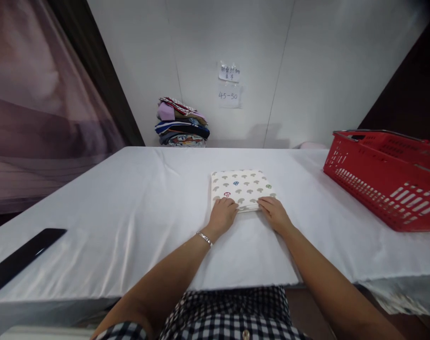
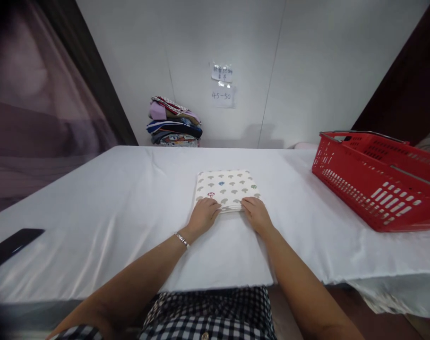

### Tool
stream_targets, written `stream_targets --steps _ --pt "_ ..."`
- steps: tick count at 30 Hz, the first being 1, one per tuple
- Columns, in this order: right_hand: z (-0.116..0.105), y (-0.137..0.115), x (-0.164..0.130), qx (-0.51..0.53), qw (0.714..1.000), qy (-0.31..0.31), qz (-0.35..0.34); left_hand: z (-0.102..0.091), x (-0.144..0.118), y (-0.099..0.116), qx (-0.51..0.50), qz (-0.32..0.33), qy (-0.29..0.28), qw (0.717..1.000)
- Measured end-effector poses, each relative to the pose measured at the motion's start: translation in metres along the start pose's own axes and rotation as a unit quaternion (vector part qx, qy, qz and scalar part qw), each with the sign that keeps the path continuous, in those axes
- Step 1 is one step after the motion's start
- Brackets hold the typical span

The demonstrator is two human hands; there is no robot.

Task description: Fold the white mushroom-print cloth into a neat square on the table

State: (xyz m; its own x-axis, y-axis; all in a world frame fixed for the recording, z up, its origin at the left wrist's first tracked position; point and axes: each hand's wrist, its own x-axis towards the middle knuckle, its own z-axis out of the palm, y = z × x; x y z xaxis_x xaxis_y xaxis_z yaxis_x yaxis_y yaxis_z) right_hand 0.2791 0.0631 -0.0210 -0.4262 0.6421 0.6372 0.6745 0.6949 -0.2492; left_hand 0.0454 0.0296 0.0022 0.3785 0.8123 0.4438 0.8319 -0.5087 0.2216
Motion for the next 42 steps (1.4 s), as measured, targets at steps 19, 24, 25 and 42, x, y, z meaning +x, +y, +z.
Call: stream_targets --steps 19,24,25,42 --pt "-0.003 -0.012 0.005 -0.001 1.0 -0.015 0.01 0.0 0.009 0.0 0.016 0.028 -0.01 0.999" --pt "-0.007 -0.014 0.003 0.021 0.999 -0.04 -0.014 -0.008 0.005 -0.001 -0.01 0.044 -0.03 0.999" --pt "-0.008 -0.015 0.003 0.026 0.999 -0.041 -0.011 -0.011 0.007 -0.002 -0.025 0.035 -0.027 0.999" --pt "0.015 -0.04 0.094 0.056 0.99 -0.116 0.057 0.007 0.006 -0.012 0.032 0.068 -0.047 0.996"
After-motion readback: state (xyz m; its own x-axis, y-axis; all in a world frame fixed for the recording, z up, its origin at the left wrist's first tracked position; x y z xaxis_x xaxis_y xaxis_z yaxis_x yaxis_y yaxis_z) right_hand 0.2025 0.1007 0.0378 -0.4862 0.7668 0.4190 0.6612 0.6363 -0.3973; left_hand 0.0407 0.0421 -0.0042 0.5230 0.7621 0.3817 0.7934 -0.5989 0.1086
